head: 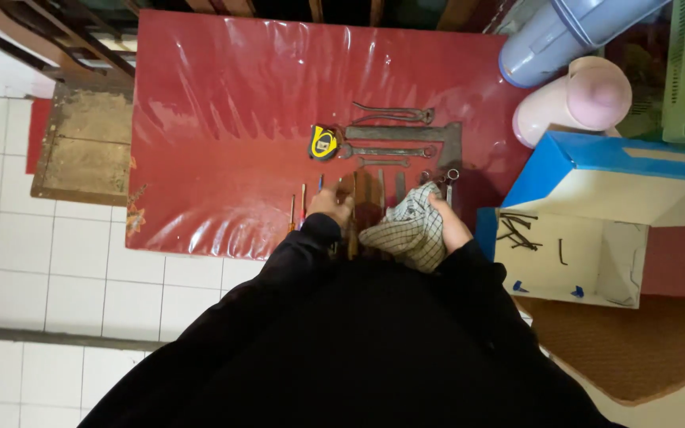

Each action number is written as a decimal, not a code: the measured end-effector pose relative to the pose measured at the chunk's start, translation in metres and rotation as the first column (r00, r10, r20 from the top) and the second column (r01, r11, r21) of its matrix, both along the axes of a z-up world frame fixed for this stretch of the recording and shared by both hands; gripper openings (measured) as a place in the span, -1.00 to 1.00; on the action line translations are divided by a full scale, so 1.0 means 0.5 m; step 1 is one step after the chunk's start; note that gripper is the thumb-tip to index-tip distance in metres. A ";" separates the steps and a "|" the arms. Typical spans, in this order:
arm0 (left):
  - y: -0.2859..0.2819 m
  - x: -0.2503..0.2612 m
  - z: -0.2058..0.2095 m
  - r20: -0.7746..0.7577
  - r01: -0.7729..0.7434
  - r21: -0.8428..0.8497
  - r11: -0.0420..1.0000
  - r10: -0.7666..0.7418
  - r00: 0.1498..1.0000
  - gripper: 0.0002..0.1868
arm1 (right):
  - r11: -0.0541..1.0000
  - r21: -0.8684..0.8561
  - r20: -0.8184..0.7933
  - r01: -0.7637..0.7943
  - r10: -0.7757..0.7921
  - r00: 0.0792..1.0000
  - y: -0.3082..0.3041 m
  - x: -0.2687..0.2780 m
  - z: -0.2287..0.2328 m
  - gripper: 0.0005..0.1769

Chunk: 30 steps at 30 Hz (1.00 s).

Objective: The person wipes various hand tools with a cloth on a red table and places them into a cardboard box. The tools include screwdrivers, wrenches, pliers, and a tape measure. The person handles each tool individually, wipes it, and puts it into the box.

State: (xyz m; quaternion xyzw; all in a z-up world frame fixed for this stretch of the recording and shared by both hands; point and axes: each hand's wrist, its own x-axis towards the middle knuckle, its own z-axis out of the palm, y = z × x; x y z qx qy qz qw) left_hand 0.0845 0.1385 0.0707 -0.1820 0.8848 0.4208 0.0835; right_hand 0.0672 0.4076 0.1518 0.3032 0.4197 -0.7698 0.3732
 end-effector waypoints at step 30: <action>-0.085 -0.054 -0.087 -0.261 0.144 0.865 0.481 0.185 0.948 -0.57 | 0.882 -0.394 -0.490 0.258 -0.439 0.753 -0.354 0.005 0.182 -0.40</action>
